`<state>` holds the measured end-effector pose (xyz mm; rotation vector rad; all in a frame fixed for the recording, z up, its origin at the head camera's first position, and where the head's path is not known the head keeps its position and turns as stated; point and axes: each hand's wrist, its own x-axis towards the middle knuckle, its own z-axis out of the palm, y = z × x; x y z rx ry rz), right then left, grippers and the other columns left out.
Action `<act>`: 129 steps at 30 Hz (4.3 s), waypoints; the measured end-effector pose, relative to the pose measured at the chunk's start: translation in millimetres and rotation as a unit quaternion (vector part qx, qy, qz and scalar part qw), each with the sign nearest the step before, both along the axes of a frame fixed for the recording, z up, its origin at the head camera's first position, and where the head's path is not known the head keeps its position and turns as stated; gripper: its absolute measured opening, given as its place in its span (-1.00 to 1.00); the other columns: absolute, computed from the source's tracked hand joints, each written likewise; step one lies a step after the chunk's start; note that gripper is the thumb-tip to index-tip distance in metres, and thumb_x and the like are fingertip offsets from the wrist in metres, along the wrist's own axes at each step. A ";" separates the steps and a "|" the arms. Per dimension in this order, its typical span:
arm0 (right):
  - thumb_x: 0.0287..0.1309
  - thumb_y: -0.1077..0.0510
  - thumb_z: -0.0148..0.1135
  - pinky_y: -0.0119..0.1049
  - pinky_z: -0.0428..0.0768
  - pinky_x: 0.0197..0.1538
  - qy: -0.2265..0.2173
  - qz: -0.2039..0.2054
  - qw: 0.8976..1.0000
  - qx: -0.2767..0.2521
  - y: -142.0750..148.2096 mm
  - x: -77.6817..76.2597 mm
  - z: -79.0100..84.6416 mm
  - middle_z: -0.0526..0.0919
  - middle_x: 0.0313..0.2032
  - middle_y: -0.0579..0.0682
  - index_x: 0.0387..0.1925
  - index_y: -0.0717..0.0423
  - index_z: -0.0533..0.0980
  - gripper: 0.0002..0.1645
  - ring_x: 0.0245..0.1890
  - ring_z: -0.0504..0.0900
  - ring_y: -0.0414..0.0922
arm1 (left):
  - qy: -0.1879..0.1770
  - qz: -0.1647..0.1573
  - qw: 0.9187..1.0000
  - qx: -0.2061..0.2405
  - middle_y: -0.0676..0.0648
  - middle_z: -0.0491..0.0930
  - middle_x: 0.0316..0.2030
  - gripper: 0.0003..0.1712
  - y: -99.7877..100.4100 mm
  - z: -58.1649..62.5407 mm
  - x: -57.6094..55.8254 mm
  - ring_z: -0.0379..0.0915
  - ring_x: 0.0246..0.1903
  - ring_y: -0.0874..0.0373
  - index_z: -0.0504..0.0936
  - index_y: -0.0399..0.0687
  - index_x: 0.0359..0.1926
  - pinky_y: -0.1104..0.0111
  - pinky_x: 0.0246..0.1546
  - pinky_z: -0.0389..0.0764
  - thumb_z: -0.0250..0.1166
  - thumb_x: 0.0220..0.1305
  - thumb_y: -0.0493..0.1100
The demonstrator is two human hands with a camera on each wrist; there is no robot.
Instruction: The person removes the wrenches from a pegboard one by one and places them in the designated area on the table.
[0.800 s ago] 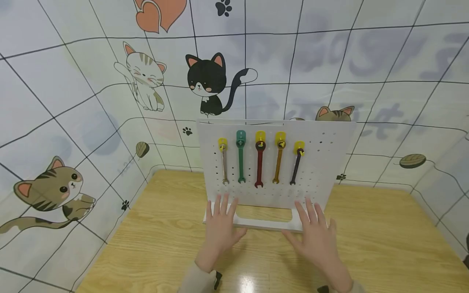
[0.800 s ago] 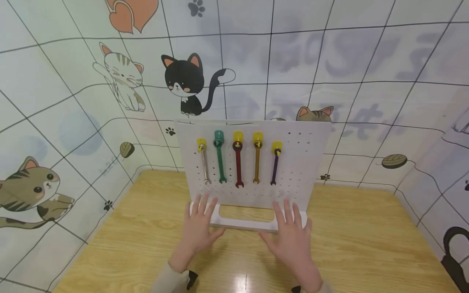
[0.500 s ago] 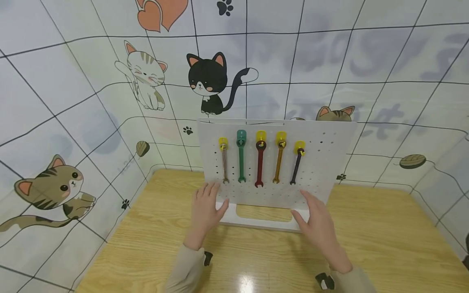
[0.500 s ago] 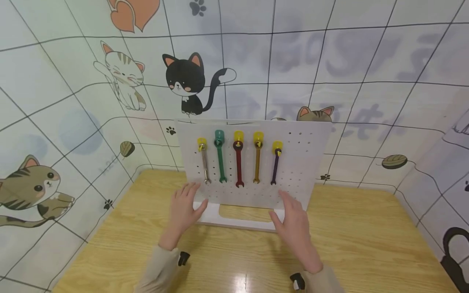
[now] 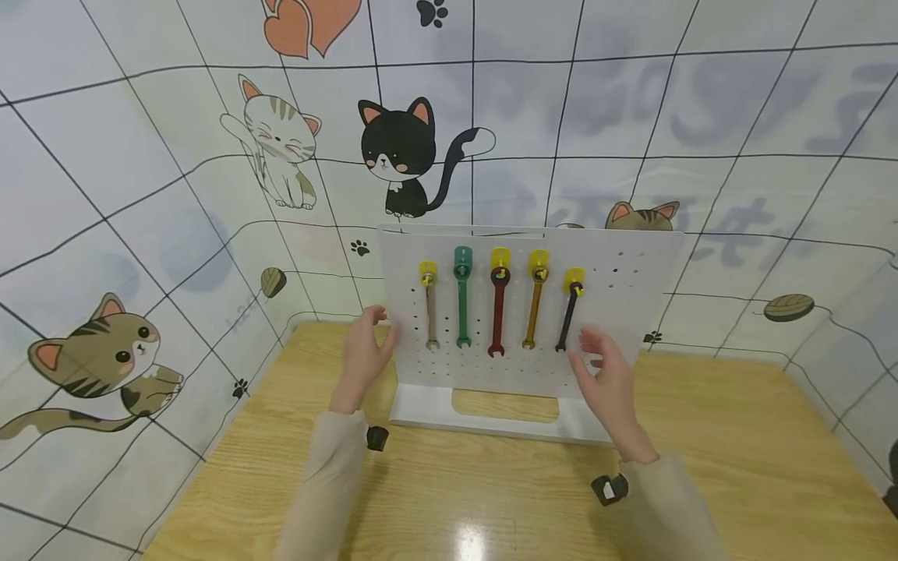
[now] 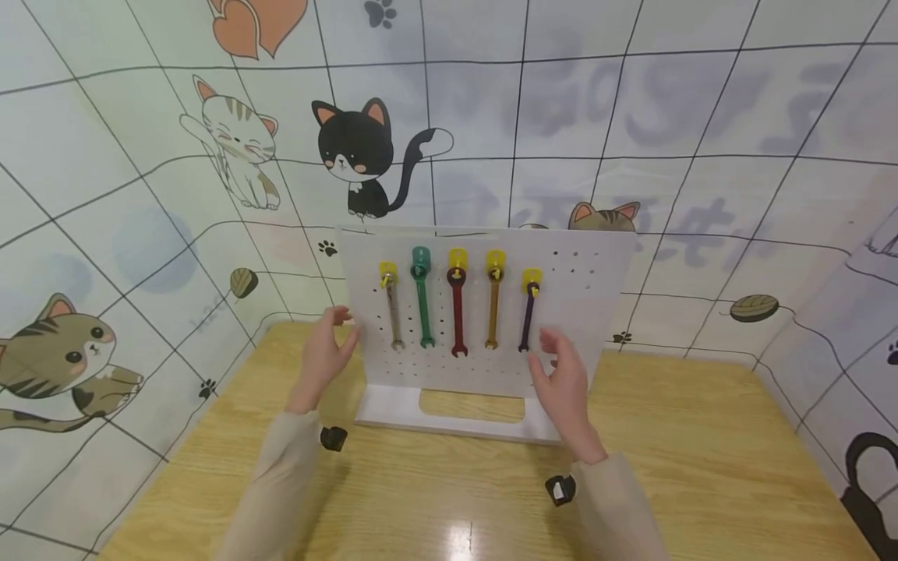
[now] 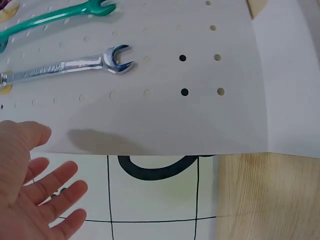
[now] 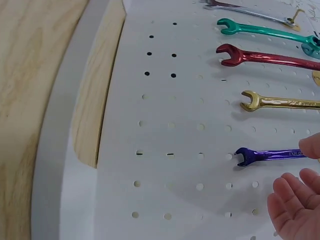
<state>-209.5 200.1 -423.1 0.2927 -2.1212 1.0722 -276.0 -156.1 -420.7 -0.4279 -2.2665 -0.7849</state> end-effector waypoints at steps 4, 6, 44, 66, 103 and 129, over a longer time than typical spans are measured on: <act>0.05 0.42 0.26 -0.41 0.49 -0.27 -0.016 0.001 1.000 -0.024 -1.3 -7.0 4.7 0.60 -0.19 0.26 -0.01 0.37 0.44 -0.58 -0.21 0.58 0.09 | -0.047 -0.042 0.998 0.024 -0.29 0.57 -0.15 -0.59 -4.3 0.6 -13.3 0.50 -0.17 -0.15 0.40 -0.35 0.05 0.05 -0.18 0.51 0.25 0.22 -0.25; 0.07 0.41 0.24 -0.48 0.48 -0.26 -0.024 0.004 0.999 -0.035 -1.6 -9.7 5.9 0.60 -0.19 0.25 0.00 0.36 0.44 -0.60 -0.22 0.58 0.07 | -0.060 -0.065 0.995 0.036 -0.29 0.57 -0.17 -0.60 -5.7 0.5 -19.6 0.51 -0.20 -0.14 0.39 -0.35 0.05 0.06 -0.18 0.51 0.24 0.24 -0.27; 0.11 0.30 0.27 -0.69 0.40 -0.37 -0.117 -0.019 0.988 -0.098 -7.5 -35.9 28.4 0.63 -0.28 0.22 -0.24 0.35 0.52 -0.80 -0.37 0.47 -0.27 | -0.340 -0.215 0.916 0.004 -0.13 0.63 -0.46 -0.91 -35.8 59.1 -64.4 0.58 -0.40 -0.04 0.55 -0.29 -0.39 0.27 -0.36 0.58 0.30 0.15 -0.33; 0.24 0.23 0.17 -0.57 0.48 -0.32 -0.201 0.040 0.970 -0.131 -0.3 -29.8 30.5 0.58 -0.24 0.16 -0.21 0.36 0.50 -0.79 -0.36 0.47 -0.33 | -0.372 -0.220 0.902 0.013 -0.19 0.64 -0.39 -0.81 -35.7 64.4 -64.1 0.58 -0.37 0.02 0.58 -0.39 -0.22 0.15 -0.24 0.62 0.30 0.14 -0.36; 0.23 0.26 0.15 -0.38 0.60 -0.39 -0.244 0.184 0.929 -0.210 12.2 9.2 59.9 0.59 -0.57 -0.19 -0.38 0.26 0.51 -0.89 -0.59 0.54 -0.25 | -0.370 -0.219 0.903 0.013 -0.19 0.65 -0.35 -0.80 -34.7 63.0 -64.0 0.58 -0.36 0.09 0.58 -0.39 -0.20 0.26 -0.27 0.62 0.30 0.14 -0.35; 0.26 0.22 0.12 -0.49 0.52 -0.44 -0.351 0.224 0.853 -0.315 11.5 24.9 106.6 0.58 -0.56 -0.15 -0.49 0.01 0.57 -0.79 -0.59 0.46 -0.29 | -0.375 -0.217 0.901 0.013 -0.20 0.65 -0.34 -0.81 -34.0 65.1 -63.5 0.56 -0.38 0.12 0.58 -0.39 -0.20 0.27 -0.27 0.62 0.30 0.15 -0.35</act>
